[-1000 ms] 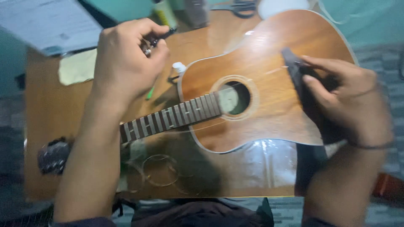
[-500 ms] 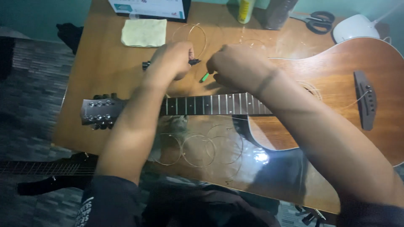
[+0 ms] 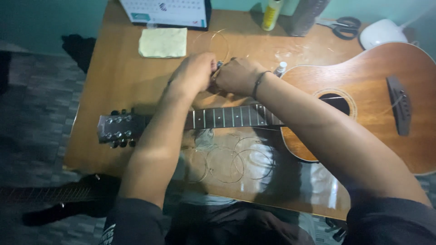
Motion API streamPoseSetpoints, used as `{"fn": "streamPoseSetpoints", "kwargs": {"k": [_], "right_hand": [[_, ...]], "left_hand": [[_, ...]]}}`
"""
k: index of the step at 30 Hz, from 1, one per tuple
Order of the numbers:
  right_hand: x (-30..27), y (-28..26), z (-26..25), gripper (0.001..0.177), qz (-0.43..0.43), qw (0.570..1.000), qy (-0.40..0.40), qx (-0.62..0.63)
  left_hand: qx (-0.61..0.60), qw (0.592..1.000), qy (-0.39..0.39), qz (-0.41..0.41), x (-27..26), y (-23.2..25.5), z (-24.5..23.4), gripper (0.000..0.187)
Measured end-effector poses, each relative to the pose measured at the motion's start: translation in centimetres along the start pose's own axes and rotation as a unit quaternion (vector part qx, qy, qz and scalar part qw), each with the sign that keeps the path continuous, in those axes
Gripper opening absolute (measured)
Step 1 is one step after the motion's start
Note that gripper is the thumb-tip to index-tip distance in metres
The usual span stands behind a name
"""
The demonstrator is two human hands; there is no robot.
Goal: The person threads a guitar string through the bridge of an acoustic guitar and secures it. They then move to the headstock, thread the string through the tuning peg, and wind it to secure the string in place.
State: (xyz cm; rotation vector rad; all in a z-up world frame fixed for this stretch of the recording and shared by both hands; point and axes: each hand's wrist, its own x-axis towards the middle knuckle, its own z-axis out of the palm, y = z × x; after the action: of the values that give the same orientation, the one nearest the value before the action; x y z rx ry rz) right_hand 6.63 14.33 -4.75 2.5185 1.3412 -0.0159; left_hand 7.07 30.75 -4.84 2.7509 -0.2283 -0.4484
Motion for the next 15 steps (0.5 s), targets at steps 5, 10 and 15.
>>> {"fn": "streamPoseSetpoints", "kwargs": {"k": [5, 10, 15], "right_hand": [[-6.7, 0.4, -7.4, 0.003, 0.071, 0.961, 0.128, 0.236], [-17.5, -0.3, -9.8, 0.008, 0.118, 0.839, 0.358, 0.392], [-23.0, -2.5, -7.6, 0.018, 0.298, 0.641, 0.554, 0.439]], "left_hand": [[0.006, 0.999, -0.028, 0.036, -3.0, 2.4, -3.5, 0.017], [-0.107, 0.994, 0.009, 0.023, -6.6, 7.6, -5.0, 0.024], [-0.447, 0.878, -0.026, 0.169, -11.6, 16.7, -2.5, 0.055]]}}
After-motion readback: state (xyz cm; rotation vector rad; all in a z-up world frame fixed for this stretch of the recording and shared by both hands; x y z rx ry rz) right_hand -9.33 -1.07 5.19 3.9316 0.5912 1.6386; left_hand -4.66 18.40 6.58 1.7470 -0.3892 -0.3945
